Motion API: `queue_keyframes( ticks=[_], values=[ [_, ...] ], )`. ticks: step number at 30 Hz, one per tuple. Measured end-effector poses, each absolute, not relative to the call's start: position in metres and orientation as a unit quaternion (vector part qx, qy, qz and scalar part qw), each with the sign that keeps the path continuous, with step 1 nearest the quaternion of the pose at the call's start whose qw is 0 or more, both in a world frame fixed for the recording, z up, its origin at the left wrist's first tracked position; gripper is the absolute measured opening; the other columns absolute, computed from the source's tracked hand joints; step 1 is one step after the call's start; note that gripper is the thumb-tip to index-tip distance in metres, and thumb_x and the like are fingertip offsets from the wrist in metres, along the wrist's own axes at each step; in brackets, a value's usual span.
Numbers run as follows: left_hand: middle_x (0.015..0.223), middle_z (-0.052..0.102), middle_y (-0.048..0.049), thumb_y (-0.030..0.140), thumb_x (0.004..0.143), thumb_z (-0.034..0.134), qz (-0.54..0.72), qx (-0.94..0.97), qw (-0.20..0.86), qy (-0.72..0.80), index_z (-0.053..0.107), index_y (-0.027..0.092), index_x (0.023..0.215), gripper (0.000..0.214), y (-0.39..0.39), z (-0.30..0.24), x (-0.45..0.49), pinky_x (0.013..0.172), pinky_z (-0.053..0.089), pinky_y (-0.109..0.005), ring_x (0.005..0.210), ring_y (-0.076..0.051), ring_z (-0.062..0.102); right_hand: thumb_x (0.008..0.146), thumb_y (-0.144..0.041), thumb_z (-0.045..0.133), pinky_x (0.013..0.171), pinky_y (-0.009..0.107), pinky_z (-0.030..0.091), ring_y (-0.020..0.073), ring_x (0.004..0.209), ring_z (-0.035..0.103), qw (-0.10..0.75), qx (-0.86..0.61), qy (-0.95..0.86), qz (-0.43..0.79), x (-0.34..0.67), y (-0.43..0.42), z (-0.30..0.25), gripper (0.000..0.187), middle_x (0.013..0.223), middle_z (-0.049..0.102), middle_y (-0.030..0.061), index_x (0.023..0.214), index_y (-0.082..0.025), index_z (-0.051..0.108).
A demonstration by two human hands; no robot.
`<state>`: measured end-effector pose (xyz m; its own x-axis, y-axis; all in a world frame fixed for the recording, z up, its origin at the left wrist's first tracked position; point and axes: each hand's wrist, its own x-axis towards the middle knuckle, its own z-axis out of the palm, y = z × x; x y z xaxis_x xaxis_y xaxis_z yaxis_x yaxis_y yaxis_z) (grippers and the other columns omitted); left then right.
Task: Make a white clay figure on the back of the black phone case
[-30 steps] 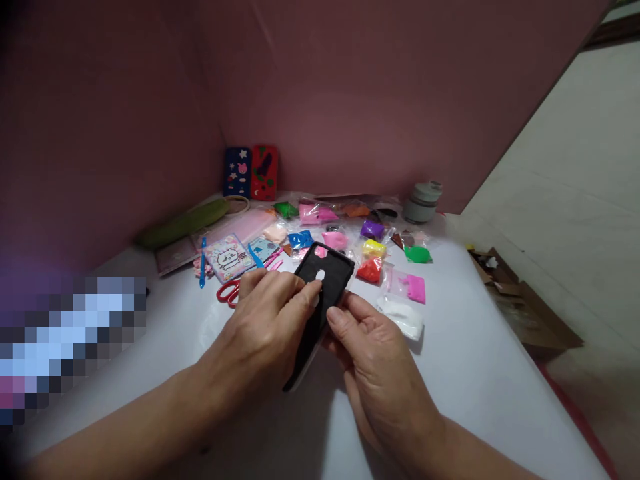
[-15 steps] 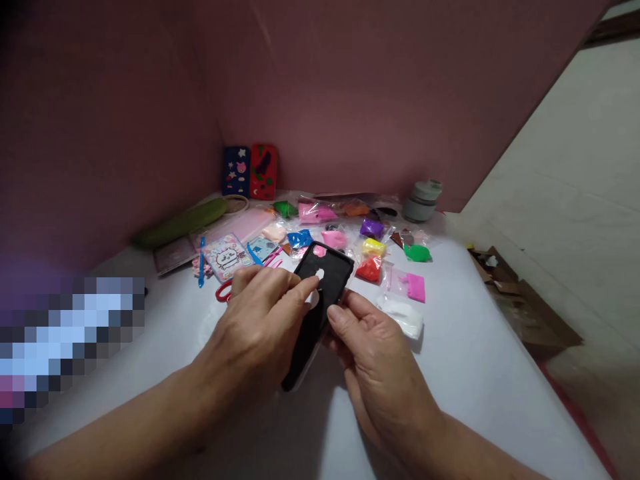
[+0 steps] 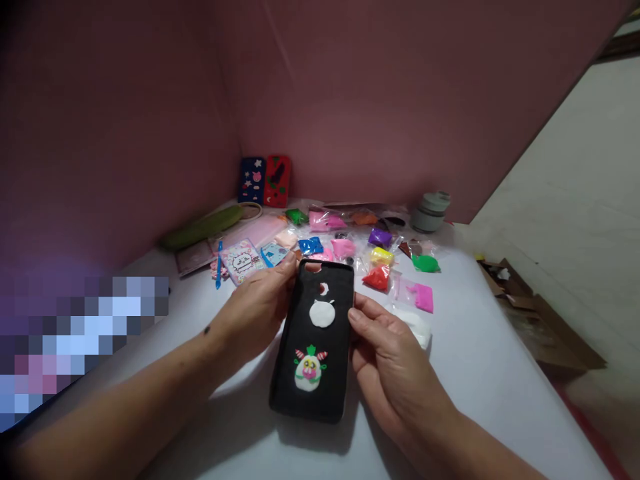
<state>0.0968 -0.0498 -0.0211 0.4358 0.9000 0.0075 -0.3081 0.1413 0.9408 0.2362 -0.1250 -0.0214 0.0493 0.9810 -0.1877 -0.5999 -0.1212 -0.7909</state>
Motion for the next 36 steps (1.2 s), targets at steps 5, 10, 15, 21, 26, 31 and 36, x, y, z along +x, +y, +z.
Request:
queue_keyframes(
  ticks=[5,10,15,21,26,31,36],
  values=[
    [0.072,0.068,-0.0047,0.052,0.085,0.052,0.47,0.359,0.732,0.339,0.065,0.017,0.099,0.04,-0.064,-0.025,0.107,0.059,0.047,-0.027,0.061,-0.016,0.061,0.075,-0.018,0.071,0.072,0.034,0.054,0.019,0.078,0.067,0.627,-0.408,-0.235,0.62,0.236,-0.125,-0.022,0.053,0.091,0.073,0.0015,0.124,-0.031,0.059],
    [0.075,0.069,-0.0049,0.05,0.083,0.056,0.495,0.383,0.693,0.359,0.067,0.017,0.095,0.037,-0.066,-0.023,0.103,0.058,0.047,-0.025,0.064,-0.017,0.063,0.076,-0.022,0.071,0.065,0.029,0.052,0.016,0.073,0.065,0.64,-0.414,-0.309,0.569,0.238,-0.127,-0.024,0.041,0.094,0.072,0.0018,0.115,-0.032,0.065],
    [0.075,0.069,-0.0046,0.053,0.085,0.051,0.497,0.393,0.69,0.35,0.066,0.018,0.092,0.039,-0.067,-0.024,0.103,0.06,0.048,-0.027,0.064,-0.016,0.063,0.079,-0.03,0.069,0.077,0.037,0.051,0.0199,0.084,0.063,0.626,-0.477,-0.416,0.455,0.243,-0.132,-0.034,0.03,0.103,0.07,0.0027,0.109,-0.032,0.069],
    [0.082,0.069,-0.0059,0.057,0.086,0.049,0.494,0.431,0.667,0.354,0.067,0.019,0.1,0.044,-0.068,-0.028,0.102,0.061,0.047,-0.026,0.07,-0.016,0.062,0.084,-0.036,0.064,0.081,0.037,0.047,0.0194,0.087,0.061,0.59,-0.518,-0.471,0.402,0.245,-0.132,-0.041,0.023,0.094,0.07,0.0003,0.107,-0.033,0.068],
    [0.087,0.069,-0.0062,0.056,0.087,0.048,0.495,0.454,0.642,0.37,0.068,0.02,0.099,0.043,-0.066,-0.03,0.101,0.066,0.047,-0.025,0.079,-0.016,0.062,0.084,-0.036,0.065,0.078,0.032,0.049,0.0184,0.088,0.063,0.57,-0.536,-0.481,0.395,0.244,-0.132,-0.038,0.019,0.095,0.072,-0.0004,0.101,-0.032,0.071],
    [0.084,0.069,-0.0054,0.055,0.087,0.047,0.495,0.463,0.64,0.363,0.067,0.02,0.1,0.042,-0.066,-0.031,0.1,0.064,0.047,-0.025,0.076,-0.016,0.063,0.082,-0.034,0.066,0.077,0.031,0.05,0.0181,0.087,0.063,0.577,-0.526,-0.485,0.393,0.244,-0.133,-0.038,0.017,0.095,0.072,-0.0006,0.097,-0.031,0.072],
    [0.08,0.07,-0.005,0.055,0.087,0.048,0.482,0.451,0.669,0.342,0.065,0.019,0.101,0.042,-0.069,-0.028,0.101,0.061,0.049,-0.026,0.067,-0.016,0.063,0.081,-0.034,0.068,0.074,0.03,0.05,0.0175,0.083,0.063,0.568,-0.53,-0.469,0.421,0.242,-0.133,-0.034,0.014,0.09,0.072,-0.0011,0.094,-0.031,0.072]
  ],
)
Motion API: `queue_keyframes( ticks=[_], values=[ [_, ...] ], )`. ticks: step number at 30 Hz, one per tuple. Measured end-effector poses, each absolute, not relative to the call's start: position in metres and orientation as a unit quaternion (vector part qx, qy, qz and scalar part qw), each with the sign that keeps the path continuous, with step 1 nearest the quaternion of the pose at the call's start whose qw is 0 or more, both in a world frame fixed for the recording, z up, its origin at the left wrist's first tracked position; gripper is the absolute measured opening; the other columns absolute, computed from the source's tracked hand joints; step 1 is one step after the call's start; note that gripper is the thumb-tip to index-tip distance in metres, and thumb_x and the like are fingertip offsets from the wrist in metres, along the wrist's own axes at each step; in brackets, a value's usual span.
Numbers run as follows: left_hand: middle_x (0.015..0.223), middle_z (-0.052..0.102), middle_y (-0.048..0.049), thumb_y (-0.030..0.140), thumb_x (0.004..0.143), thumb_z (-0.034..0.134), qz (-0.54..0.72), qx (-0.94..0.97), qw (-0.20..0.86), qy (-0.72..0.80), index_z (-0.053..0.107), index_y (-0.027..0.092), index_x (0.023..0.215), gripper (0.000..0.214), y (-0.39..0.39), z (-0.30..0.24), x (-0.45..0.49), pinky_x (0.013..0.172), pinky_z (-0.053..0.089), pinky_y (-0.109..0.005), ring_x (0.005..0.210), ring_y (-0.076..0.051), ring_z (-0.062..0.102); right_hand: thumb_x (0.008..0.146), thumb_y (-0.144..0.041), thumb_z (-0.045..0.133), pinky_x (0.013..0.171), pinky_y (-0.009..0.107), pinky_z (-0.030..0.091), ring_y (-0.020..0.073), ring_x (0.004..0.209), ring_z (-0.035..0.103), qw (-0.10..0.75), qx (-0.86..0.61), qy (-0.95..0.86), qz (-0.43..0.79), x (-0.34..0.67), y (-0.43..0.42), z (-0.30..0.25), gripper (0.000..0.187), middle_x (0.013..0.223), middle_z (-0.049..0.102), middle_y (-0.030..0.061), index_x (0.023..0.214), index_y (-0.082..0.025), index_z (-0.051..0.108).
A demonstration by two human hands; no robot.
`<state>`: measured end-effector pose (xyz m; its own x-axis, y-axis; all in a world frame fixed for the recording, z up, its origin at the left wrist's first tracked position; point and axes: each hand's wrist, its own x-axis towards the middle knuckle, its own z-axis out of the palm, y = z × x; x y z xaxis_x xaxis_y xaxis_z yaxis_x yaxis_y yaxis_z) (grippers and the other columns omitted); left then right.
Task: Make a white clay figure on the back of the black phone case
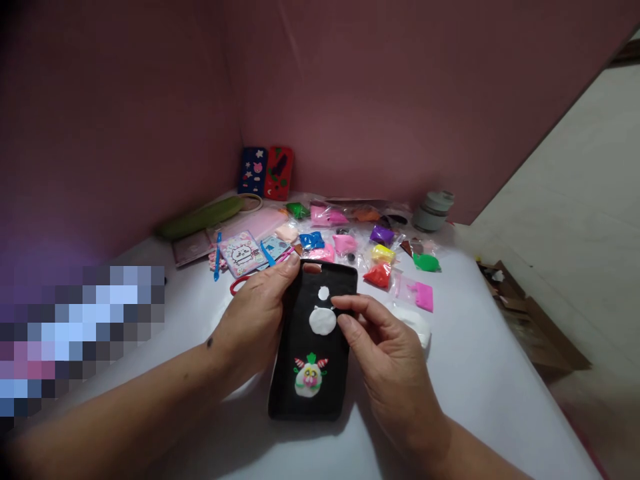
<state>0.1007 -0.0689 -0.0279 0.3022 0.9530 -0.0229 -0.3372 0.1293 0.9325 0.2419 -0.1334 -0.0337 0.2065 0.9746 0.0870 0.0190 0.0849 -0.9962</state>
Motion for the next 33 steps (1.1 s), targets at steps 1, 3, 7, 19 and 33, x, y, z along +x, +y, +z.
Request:
queue_keyframes(
  ticks=[1,3,7,19,33],
  values=[
    [0.079,0.07,-0.0048,0.054,0.087,0.049,0.478,0.447,0.674,0.342,0.065,0.019,0.1,0.041,-0.069,-0.026,0.101,0.061,0.049,-0.026,0.066,-0.015,0.063,0.08,-0.033,0.069,0.073,0.03,0.05,0.0171,0.082,0.063,0.569,-0.529,-0.466,0.423,0.242,-0.133,-0.033,0.014,0.089,0.071,-0.0016,0.093,-0.031,0.072],
    [0.076,0.069,-0.0046,0.054,0.086,0.05,0.474,0.439,0.681,0.345,0.065,0.019,0.097,0.04,-0.07,-0.023,0.101,0.059,0.049,-0.026,0.063,-0.015,0.062,0.079,-0.032,0.07,0.072,0.029,0.049,0.0162,0.081,0.062,0.573,-0.527,-0.462,0.425,0.241,-0.133,-0.032,0.012,0.087,0.071,-0.0023,0.091,-0.031,0.072],
    [0.073,0.069,-0.0048,0.054,0.085,0.051,0.473,0.43,0.683,0.353,0.065,0.017,0.091,0.041,-0.072,-0.018,0.103,0.057,0.049,-0.024,0.063,-0.014,0.062,0.078,-0.032,0.072,0.071,0.027,0.047,0.0149,0.079,0.06,0.574,-0.532,-0.462,0.418,0.242,-0.131,-0.033,0.009,0.086,0.069,-0.0029,0.087,-0.03,0.071],
    [0.072,0.068,-0.0043,0.047,0.088,0.049,0.461,0.447,0.675,0.364,0.064,0.016,0.087,0.035,-0.074,-0.016,0.103,0.056,0.047,-0.022,0.062,-0.013,0.06,0.08,-0.033,0.069,0.07,0.03,0.043,0.0173,0.078,0.056,0.565,-0.531,-0.473,0.419,0.245,-0.132,-0.039,0.007,0.082,0.064,-0.0016,0.083,-0.028,0.069],
    [0.072,0.066,-0.0031,0.051,0.087,0.05,0.462,0.457,0.668,0.362,0.066,0.017,0.085,0.037,-0.073,-0.02,0.103,0.056,0.045,-0.023,0.061,-0.013,0.058,0.082,-0.032,0.067,0.073,0.029,0.043,0.0156,0.083,0.056,0.568,-0.512,-0.478,0.433,0.245,-0.132,-0.039,0.008,0.089,0.064,-0.0033,0.09,-0.032,0.069]
  ],
)
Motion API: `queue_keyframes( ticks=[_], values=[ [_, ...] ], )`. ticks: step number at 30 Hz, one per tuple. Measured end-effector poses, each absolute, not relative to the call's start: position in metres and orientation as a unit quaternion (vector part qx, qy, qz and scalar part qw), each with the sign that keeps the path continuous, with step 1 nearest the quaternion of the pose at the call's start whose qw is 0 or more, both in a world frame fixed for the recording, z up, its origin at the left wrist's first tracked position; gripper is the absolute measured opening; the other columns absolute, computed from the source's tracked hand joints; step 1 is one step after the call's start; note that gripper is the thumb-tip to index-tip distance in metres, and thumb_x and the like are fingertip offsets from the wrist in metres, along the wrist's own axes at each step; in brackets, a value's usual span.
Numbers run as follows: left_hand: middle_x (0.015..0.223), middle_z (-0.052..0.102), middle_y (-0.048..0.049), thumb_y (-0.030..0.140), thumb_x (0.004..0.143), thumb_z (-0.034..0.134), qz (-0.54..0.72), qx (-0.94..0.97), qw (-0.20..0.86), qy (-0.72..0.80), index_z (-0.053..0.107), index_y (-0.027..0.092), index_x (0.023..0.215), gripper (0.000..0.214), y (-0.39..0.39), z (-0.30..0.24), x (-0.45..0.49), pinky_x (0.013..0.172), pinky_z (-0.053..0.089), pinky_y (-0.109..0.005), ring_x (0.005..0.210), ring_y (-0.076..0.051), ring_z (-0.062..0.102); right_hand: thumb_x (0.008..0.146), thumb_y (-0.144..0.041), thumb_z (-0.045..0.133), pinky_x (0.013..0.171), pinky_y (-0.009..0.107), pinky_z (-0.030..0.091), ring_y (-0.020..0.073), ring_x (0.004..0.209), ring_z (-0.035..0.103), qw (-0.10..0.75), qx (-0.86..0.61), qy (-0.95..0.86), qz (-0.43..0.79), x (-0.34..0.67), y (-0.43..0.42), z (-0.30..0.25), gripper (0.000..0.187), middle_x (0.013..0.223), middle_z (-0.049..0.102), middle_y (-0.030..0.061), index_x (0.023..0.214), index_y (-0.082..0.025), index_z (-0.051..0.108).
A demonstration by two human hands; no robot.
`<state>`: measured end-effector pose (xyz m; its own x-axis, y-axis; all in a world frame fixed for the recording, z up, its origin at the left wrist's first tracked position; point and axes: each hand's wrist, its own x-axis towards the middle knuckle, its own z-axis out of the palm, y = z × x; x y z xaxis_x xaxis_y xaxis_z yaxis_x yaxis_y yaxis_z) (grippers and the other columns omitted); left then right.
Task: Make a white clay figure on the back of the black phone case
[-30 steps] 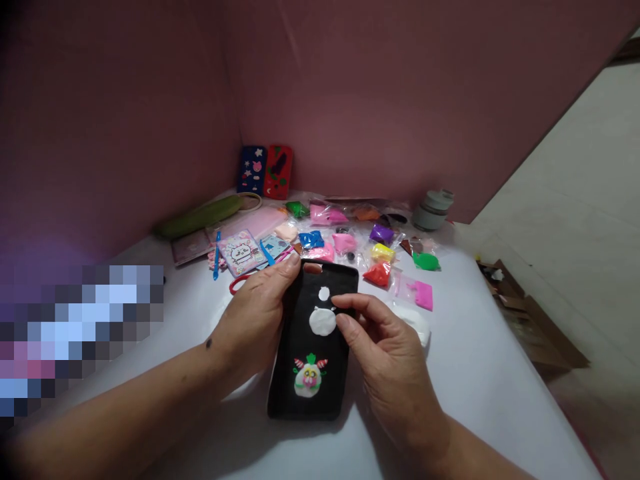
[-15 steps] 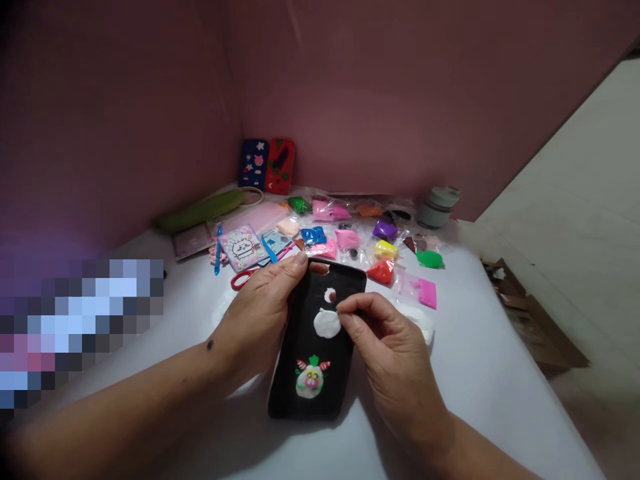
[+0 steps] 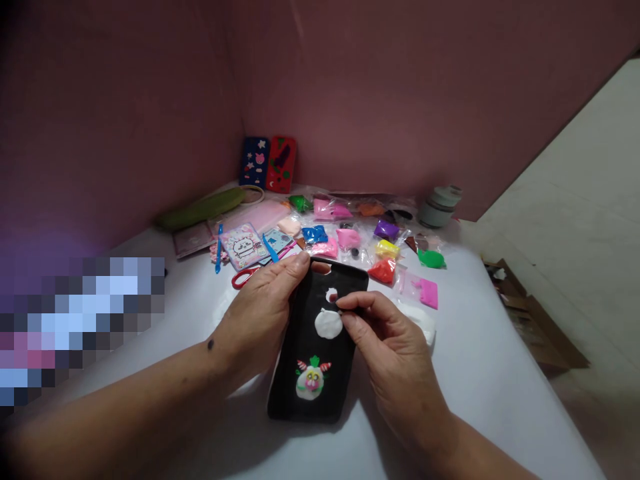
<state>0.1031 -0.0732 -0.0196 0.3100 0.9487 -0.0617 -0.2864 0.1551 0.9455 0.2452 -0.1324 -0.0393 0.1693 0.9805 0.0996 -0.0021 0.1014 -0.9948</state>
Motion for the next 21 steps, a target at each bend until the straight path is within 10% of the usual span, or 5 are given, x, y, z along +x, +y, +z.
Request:
queue_keyframes(
  ticks=[15,21],
  values=[
    [0.075,0.068,-0.0047,0.049,0.087,0.05,0.471,0.453,0.671,0.35,0.067,0.016,0.093,0.038,-0.072,-0.02,0.103,0.058,0.047,-0.025,0.063,-0.015,0.061,0.077,-0.023,0.072,0.089,0.042,0.048,0.0228,0.106,0.061,0.632,-0.426,-0.393,0.515,0.237,-0.133,-0.029,0.075,0.12,0.066,-0.0003,0.139,-0.047,0.036],
    [0.069,0.064,-0.0024,0.045,0.088,0.05,0.466,0.442,0.682,0.35,0.065,0.017,0.084,0.032,-0.074,-0.016,0.105,0.056,0.044,-0.022,0.061,-0.012,0.058,0.074,-0.023,0.076,0.088,0.04,0.049,0.0228,0.102,0.064,0.62,-0.455,-0.348,0.536,0.241,-0.131,-0.036,0.073,0.115,0.068,0.0024,0.136,-0.039,0.043]
  ],
)
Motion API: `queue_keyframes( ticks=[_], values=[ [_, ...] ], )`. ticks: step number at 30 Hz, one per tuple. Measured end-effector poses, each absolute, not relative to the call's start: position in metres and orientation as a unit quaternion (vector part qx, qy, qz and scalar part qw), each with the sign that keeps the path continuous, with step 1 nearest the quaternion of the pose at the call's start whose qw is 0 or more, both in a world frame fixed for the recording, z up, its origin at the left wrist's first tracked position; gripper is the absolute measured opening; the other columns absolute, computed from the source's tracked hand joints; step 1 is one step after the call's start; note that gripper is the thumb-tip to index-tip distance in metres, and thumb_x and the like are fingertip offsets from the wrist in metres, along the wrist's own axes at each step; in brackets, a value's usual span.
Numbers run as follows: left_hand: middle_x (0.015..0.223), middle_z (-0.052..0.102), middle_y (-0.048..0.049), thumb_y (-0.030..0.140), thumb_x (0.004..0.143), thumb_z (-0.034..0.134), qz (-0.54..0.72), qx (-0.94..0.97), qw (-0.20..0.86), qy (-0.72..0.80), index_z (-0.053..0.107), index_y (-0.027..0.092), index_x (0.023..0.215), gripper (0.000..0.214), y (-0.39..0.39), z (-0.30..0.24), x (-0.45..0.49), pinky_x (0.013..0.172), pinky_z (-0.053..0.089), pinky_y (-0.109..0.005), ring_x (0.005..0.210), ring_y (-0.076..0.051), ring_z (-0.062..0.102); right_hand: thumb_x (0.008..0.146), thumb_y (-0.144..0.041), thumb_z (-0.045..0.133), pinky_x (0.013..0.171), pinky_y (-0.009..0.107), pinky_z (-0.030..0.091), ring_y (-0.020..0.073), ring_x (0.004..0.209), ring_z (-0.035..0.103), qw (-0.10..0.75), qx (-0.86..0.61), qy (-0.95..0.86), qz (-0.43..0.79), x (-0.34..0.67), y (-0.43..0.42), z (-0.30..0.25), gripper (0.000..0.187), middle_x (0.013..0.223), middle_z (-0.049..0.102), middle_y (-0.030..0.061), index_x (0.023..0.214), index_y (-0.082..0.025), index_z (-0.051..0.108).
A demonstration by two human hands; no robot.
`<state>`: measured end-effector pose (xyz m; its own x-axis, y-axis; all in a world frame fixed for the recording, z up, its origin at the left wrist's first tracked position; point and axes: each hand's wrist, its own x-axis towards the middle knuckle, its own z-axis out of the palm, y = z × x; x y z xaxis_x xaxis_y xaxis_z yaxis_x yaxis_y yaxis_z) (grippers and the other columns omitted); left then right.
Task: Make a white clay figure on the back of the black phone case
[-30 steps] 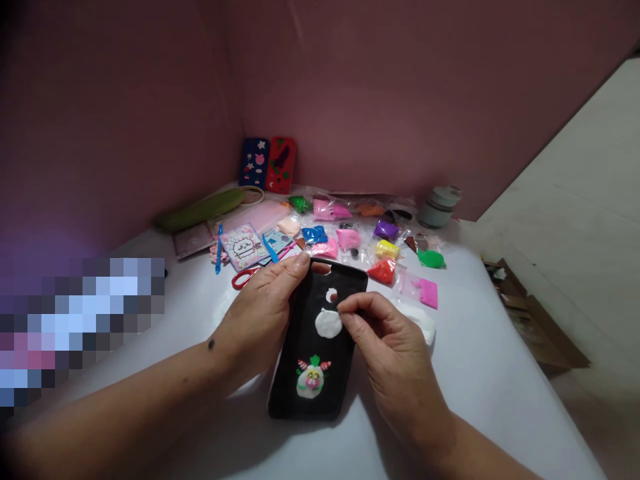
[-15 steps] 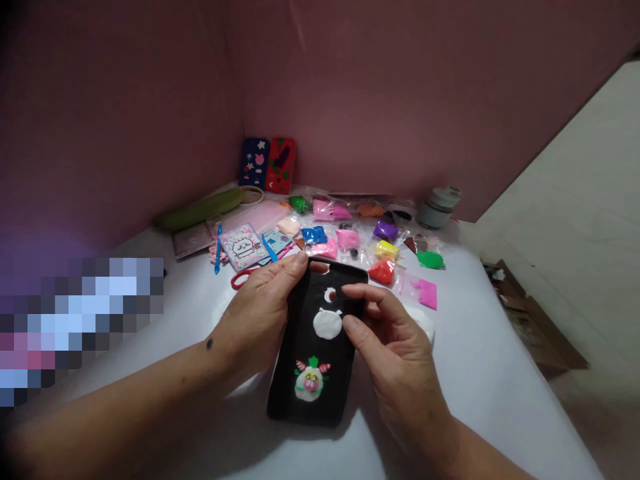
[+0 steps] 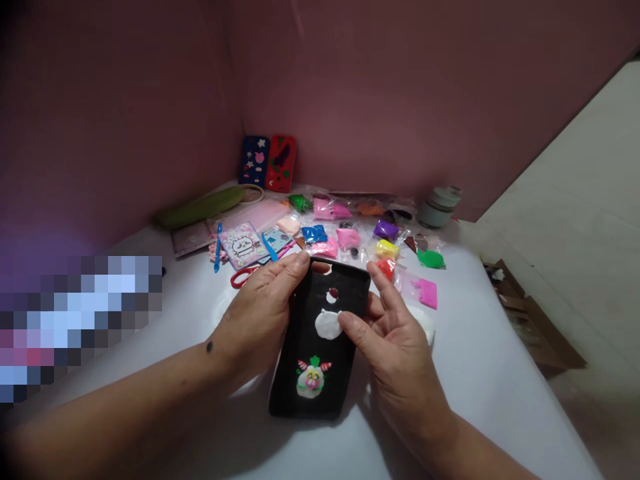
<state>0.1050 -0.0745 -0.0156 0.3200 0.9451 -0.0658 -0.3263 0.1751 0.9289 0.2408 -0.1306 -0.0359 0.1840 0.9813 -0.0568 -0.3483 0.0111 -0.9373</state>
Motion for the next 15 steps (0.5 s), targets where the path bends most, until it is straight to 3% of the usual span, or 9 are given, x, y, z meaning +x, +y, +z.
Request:
queue_keyframes(
  ticks=[9,15],
  values=[
    [0.074,0.064,-0.0027,0.046,0.087,0.051,0.462,0.47,0.654,0.371,0.066,0.018,0.082,0.032,-0.074,-0.017,0.104,0.057,0.042,-0.02,0.066,-0.012,0.056,0.078,-0.022,0.072,0.083,0.038,0.051,0.0233,0.096,0.065,0.601,-0.439,-0.362,0.561,0.236,-0.128,-0.03,0.036,0.109,0.071,0.0043,0.112,-0.03,0.064],
    [0.072,0.062,-0.0018,0.048,0.088,0.049,0.455,0.471,0.658,0.371,0.065,0.017,0.085,0.034,-0.074,-0.016,0.104,0.056,0.043,-0.021,0.062,-0.012,0.056,0.081,-0.021,0.067,0.069,0.029,0.052,0.0177,0.08,0.067,0.588,-0.406,-0.34,0.612,0.238,-0.129,-0.025,0.036,0.104,0.072,0.0046,0.117,-0.027,0.065]
  ],
)
